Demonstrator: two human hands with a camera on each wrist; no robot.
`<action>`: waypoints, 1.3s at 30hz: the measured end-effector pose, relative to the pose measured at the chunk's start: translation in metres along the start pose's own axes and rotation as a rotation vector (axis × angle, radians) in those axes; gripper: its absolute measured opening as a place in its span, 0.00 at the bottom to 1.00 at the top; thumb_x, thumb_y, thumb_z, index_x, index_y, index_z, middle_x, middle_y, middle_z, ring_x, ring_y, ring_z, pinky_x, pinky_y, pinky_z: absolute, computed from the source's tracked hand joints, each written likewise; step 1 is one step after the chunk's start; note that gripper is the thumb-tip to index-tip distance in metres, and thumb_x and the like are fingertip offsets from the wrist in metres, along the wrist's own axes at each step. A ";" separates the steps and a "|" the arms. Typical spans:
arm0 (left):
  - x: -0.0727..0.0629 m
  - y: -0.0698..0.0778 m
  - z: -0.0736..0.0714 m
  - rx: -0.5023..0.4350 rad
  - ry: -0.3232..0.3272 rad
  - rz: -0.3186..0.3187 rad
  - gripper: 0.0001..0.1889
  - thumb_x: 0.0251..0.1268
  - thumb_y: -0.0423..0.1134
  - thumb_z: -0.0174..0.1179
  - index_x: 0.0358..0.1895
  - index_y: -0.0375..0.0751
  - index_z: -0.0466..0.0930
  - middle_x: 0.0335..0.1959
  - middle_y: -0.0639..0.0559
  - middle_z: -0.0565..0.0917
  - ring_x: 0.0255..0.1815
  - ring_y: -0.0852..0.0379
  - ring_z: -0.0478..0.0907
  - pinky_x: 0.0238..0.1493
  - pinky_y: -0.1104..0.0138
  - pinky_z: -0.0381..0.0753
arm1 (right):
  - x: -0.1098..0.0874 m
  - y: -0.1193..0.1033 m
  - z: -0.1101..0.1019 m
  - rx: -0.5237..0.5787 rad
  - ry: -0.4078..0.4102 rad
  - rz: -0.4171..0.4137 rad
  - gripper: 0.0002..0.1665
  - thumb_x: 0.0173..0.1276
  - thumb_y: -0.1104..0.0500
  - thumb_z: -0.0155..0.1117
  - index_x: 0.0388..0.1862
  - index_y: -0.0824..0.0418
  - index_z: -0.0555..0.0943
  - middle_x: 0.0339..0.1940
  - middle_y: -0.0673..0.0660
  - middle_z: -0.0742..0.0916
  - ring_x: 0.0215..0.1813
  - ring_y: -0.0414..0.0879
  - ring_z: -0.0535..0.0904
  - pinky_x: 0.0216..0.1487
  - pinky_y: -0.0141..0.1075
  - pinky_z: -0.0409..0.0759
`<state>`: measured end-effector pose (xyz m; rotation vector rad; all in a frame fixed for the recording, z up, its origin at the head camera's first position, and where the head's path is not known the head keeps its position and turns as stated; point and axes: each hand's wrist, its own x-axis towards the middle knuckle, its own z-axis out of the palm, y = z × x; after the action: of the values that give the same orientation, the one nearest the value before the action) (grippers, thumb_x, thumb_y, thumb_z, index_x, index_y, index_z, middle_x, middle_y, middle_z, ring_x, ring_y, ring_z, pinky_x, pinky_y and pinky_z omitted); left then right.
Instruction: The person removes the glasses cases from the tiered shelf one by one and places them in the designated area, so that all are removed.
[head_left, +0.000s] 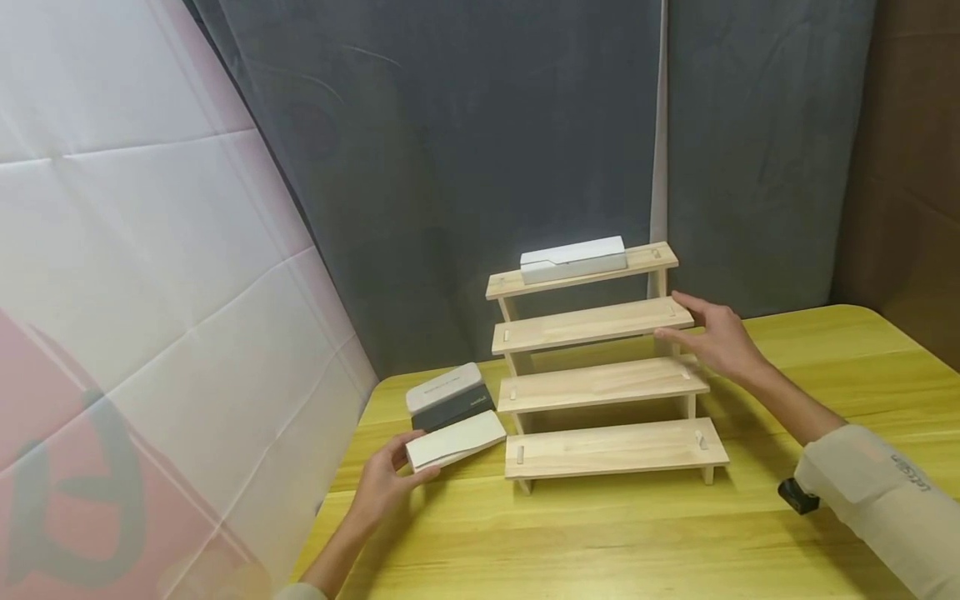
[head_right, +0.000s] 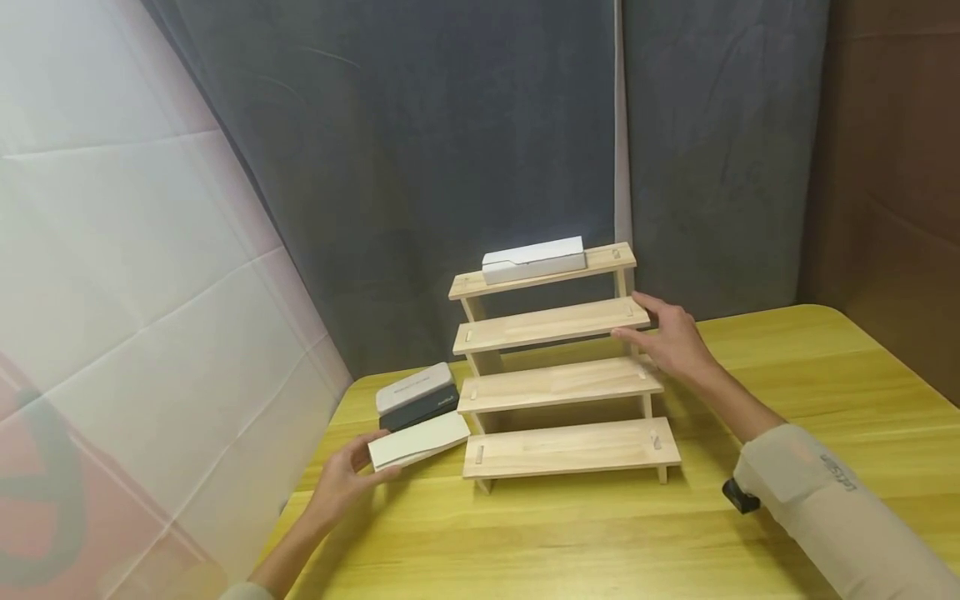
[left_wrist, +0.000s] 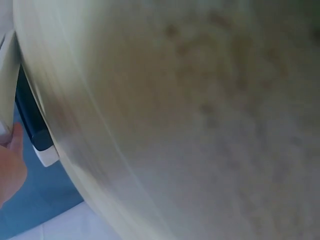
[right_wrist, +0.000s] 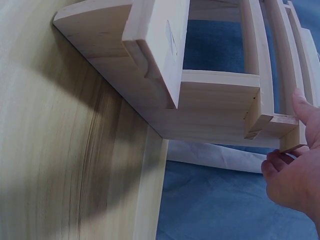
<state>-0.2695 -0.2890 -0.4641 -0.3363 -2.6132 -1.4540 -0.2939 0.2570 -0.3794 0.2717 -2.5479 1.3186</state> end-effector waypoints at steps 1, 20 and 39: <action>0.000 0.000 0.000 0.023 0.005 0.001 0.36 0.56 0.31 0.81 0.69 0.30 0.78 0.60 0.32 0.85 0.63 0.36 0.83 0.65 0.53 0.81 | 0.000 0.000 0.000 -0.001 0.000 -0.001 0.52 0.75 0.48 0.73 0.85 0.69 0.59 0.83 0.71 0.64 0.82 0.73 0.56 0.75 0.70 0.62; 0.004 -0.010 0.003 0.367 0.098 0.032 0.36 0.51 0.38 0.85 0.64 0.30 0.82 0.60 0.33 0.86 0.60 0.36 0.85 0.62 0.46 0.83 | 0.001 0.001 0.001 -0.012 0.000 -0.008 0.51 0.76 0.49 0.73 0.84 0.71 0.59 0.82 0.74 0.65 0.79 0.76 0.60 0.73 0.70 0.65; 0.008 -0.017 0.006 0.531 0.087 0.042 0.31 0.55 0.38 0.82 0.61 0.29 0.82 0.44 0.40 0.89 0.39 0.48 0.83 0.43 0.52 0.82 | 0.000 0.000 0.000 0.004 0.000 0.000 0.51 0.76 0.48 0.72 0.85 0.70 0.58 0.83 0.73 0.64 0.80 0.75 0.60 0.74 0.70 0.64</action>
<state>-0.2821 -0.2914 -0.4798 -0.2529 -2.7631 -0.6950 -0.2935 0.2571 -0.3796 0.2720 -2.5459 1.3233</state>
